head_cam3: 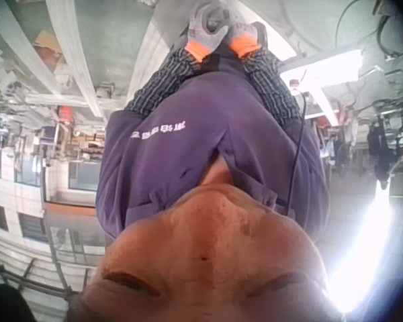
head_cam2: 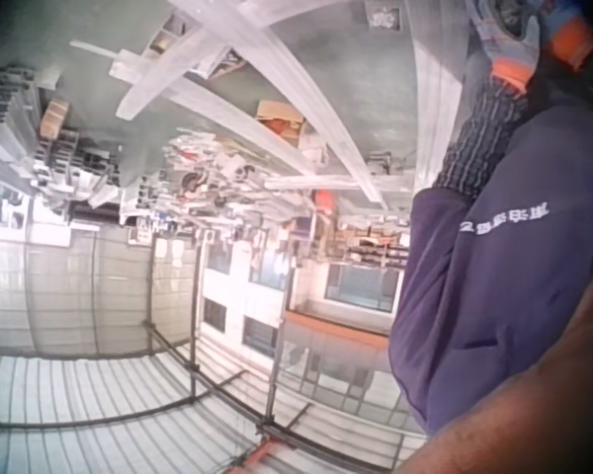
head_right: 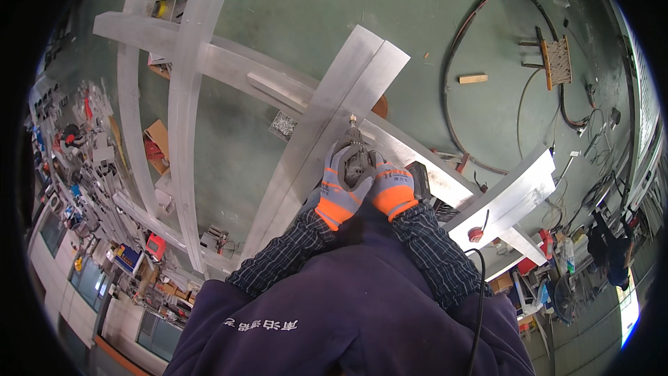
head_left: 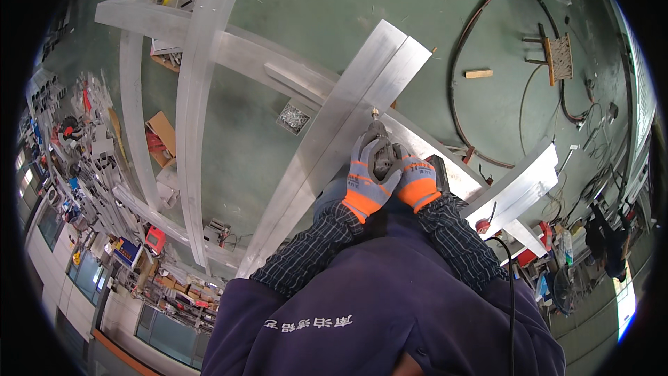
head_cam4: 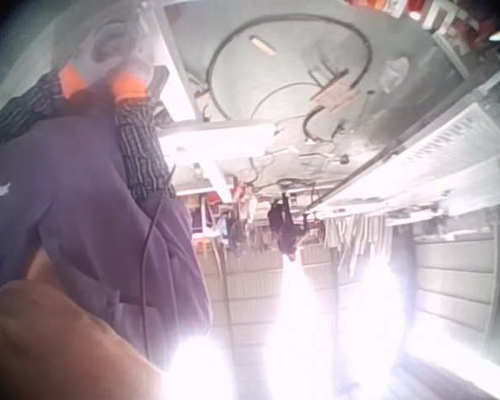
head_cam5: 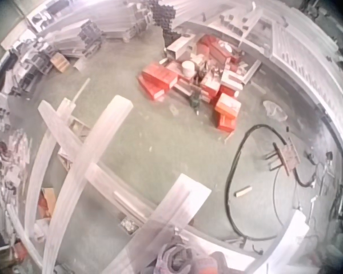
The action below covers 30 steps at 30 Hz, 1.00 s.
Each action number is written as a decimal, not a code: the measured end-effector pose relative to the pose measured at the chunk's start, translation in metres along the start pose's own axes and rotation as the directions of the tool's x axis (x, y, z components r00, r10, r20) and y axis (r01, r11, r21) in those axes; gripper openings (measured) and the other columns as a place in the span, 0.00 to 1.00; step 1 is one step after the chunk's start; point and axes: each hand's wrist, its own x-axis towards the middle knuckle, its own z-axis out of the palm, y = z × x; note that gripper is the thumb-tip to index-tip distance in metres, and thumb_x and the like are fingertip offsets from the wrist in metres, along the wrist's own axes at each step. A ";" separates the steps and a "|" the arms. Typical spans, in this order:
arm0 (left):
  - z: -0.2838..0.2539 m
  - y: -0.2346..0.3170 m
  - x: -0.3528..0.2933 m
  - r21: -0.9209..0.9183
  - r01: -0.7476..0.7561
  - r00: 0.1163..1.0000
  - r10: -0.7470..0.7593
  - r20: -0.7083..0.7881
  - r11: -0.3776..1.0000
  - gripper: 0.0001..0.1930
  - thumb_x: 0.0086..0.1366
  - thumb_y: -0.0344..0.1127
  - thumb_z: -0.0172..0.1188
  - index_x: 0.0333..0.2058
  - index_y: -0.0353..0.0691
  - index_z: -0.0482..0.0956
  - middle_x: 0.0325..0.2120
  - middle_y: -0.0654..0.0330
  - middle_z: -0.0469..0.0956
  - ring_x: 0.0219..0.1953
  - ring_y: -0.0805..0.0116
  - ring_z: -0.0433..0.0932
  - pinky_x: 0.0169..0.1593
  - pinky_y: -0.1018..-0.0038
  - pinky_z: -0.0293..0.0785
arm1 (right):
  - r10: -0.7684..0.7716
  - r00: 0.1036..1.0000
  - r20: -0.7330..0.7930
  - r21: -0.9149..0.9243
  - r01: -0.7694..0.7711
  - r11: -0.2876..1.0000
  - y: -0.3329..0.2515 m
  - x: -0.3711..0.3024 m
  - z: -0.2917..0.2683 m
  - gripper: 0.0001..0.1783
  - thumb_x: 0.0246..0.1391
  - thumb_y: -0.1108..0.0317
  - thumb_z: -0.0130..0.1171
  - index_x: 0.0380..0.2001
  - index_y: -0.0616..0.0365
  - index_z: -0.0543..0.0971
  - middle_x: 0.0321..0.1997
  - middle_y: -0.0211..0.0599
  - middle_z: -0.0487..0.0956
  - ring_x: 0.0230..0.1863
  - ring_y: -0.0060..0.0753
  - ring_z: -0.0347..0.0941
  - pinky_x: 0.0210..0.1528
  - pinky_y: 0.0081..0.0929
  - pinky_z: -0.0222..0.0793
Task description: The person uses a cordless drill to fasten screws into pre-drilled holes on long aluminum extrusion profiles laid on the floor. They repeatedly pick up screws, align the profiles, and drive the screws to join the pieces into a larger frame structure.
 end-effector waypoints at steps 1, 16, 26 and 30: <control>0.000 0.002 0.001 0.006 -0.003 1.000 0.004 -0.005 1.000 0.34 0.55 0.32 0.71 0.60 0.35 0.67 0.60 0.45 0.64 0.61 0.48 0.70 0.63 0.58 0.71 | -0.005 1.000 0.026 -0.002 0.005 1.000 0.000 0.002 -0.002 0.34 0.50 0.50 0.65 0.58 0.51 0.69 0.46 0.46 0.83 0.48 0.51 0.81 0.49 0.45 0.76; 0.005 -0.003 -0.001 -0.040 0.050 0.998 -0.051 -0.034 0.998 0.37 0.53 0.39 0.72 0.61 0.39 0.68 0.63 0.43 0.60 0.65 0.42 0.65 0.66 0.54 0.68 | -0.013 0.996 0.083 0.048 0.009 0.999 -0.001 0.009 -0.012 0.34 0.47 0.49 0.68 0.55 0.51 0.71 0.47 0.45 0.83 0.49 0.50 0.81 0.48 0.44 0.77; 0.003 0.002 0.003 -0.002 0.027 0.998 -0.027 -0.049 1.000 0.35 0.55 0.35 0.71 0.60 0.37 0.68 0.62 0.45 0.63 0.64 0.44 0.66 0.66 0.56 0.68 | -0.022 0.999 0.047 0.052 0.020 0.998 -0.007 0.007 -0.022 0.32 0.49 0.49 0.67 0.53 0.52 0.71 0.43 0.46 0.85 0.45 0.52 0.82 0.46 0.45 0.77; 0.001 0.004 0.005 -0.005 0.023 0.998 -0.023 -0.065 1.000 0.36 0.54 0.38 0.72 0.60 0.38 0.68 0.62 0.44 0.63 0.64 0.42 0.66 0.66 0.54 0.67 | -0.044 0.998 0.042 0.038 0.042 0.998 -0.006 0.008 -0.020 0.31 0.50 0.49 0.66 0.53 0.52 0.71 0.44 0.46 0.84 0.46 0.52 0.82 0.46 0.45 0.77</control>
